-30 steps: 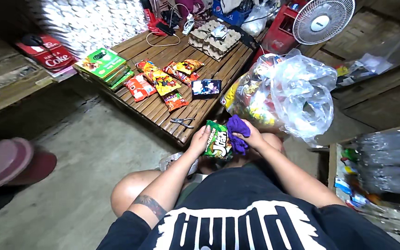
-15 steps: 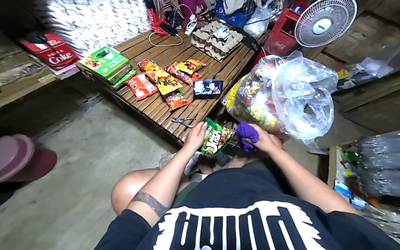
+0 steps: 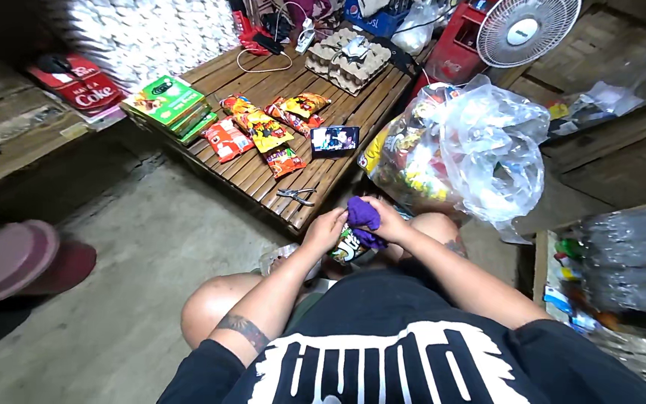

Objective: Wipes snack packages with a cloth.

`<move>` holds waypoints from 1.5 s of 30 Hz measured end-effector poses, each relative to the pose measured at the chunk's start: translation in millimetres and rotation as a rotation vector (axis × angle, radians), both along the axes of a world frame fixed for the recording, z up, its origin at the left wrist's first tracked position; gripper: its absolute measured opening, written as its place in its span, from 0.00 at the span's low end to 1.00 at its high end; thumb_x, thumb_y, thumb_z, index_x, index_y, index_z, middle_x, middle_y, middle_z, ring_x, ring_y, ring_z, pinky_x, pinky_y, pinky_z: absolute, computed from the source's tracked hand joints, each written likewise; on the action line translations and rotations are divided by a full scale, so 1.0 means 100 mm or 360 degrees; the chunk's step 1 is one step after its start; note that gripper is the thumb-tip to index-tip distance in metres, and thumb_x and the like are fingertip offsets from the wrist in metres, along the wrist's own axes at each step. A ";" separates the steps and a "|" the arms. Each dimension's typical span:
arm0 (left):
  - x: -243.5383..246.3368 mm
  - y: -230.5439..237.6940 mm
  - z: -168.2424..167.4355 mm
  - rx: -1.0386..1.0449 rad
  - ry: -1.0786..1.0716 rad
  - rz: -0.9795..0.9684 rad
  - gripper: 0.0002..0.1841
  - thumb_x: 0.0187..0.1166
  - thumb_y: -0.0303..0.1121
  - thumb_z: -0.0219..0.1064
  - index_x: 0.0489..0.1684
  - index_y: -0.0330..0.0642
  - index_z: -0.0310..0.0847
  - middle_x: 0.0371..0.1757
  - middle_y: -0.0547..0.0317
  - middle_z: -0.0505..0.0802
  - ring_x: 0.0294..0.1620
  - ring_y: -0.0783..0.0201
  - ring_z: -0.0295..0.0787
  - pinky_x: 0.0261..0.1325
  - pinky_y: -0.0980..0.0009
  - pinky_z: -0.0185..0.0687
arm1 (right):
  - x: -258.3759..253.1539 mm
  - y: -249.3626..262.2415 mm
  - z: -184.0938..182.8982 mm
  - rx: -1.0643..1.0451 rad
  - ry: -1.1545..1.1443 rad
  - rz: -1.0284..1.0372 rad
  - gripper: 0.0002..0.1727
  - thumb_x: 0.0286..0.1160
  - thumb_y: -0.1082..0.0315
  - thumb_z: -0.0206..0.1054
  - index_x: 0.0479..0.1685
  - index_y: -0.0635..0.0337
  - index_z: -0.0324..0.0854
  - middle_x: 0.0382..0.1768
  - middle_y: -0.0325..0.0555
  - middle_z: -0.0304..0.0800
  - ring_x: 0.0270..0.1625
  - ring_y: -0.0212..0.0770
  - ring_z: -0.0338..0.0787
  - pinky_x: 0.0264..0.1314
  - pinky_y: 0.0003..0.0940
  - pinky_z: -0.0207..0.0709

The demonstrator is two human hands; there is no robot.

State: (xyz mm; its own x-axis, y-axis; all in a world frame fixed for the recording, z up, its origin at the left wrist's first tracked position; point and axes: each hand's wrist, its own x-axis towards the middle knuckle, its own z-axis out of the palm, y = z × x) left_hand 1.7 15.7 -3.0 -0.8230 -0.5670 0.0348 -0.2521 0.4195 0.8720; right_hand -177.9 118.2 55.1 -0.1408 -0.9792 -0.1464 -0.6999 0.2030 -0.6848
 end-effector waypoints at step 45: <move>-0.04 -0.16 -0.06 0.0746 0.0360 0.0603 0.26 0.96 0.44 0.41 0.71 0.33 0.75 0.52 0.41 0.91 0.52 0.56 0.91 0.63 0.54 0.84 | -0.55 0.30 -0.14 -0.0216 -0.0617 -0.0792 0.43 0.69 0.60 0.79 0.84 0.64 0.63 0.64 0.57 0.86 0.65 0.42 0.88 0.72 0.41 0.81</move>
State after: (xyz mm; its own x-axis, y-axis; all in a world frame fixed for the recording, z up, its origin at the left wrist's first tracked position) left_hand -2.3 -0.4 -9.1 -0.5641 -0.8141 -0.1379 -0.0962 -0.1010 0.9902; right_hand -232.4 148.1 40.8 -0.5446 -0.8238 -0.1572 -0.2411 0.3333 -0.9115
